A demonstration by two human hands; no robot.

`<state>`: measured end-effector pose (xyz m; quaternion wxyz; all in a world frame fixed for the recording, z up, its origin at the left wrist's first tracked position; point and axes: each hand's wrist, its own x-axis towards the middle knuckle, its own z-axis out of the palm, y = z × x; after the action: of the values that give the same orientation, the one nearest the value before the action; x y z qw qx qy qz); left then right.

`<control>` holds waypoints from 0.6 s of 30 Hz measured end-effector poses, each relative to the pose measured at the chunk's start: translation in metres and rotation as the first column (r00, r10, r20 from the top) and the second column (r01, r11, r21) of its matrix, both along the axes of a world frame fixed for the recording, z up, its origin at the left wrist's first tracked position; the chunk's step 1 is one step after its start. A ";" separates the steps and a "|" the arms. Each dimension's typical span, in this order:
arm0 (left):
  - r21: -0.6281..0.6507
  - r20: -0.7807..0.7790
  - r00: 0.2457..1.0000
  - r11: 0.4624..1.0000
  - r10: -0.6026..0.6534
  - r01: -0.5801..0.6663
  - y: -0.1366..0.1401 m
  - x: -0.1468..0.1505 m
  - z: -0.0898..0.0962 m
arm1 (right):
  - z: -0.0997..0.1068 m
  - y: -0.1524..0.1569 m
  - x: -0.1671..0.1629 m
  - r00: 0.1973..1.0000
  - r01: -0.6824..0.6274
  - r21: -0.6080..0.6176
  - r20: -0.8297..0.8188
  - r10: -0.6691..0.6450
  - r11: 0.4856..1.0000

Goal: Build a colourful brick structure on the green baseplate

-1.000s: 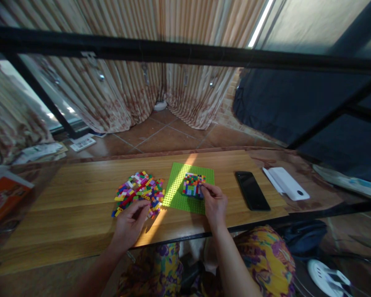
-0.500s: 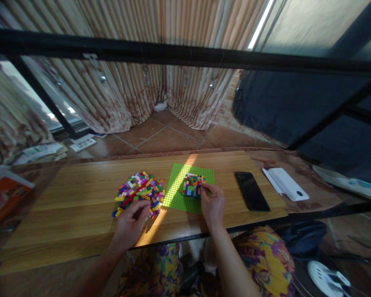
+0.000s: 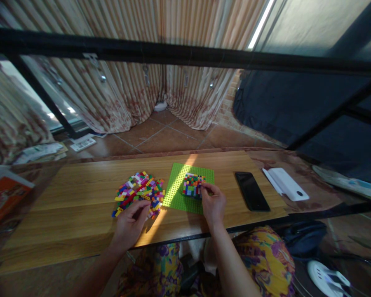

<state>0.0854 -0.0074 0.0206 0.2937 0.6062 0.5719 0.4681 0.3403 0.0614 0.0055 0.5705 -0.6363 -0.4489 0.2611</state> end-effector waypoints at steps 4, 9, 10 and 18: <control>-0.001 -0.002 1.000 1.000 -0.003 0.003 0.000 0.000 0.001 | -0.002 0.000 0.000 1.000 0.000 0.008 -0.014 0.000 1.000; -0.018 0.026 1.000 1.000 -0.002 0.002 0.000 0.000 -0.002 | -0.007 0.001 0.001 1.000 -0.002 0.025 0.021 0.001 1.000; -0.021 0.030 1.000 1.000 -0.002 0.003 0.000 0.000 -0.003 | -0.008 0.001 0.002 0.999 -0.002 0.028 0.033 0.001 1.000; -0.046 0.036 0.999 0.999 0.004 -0.002 0.000 0.000 -0.004 | -0.004 -0.004 0.002 0.991 -0.049 0.066 0.125 0.040 0.997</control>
<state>0.0851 -0.0073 0.0170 0.3172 0.5898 0.5782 0.4661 0.3425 0.0577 0.0015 0.5572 -0.6210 -0.5063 0.2182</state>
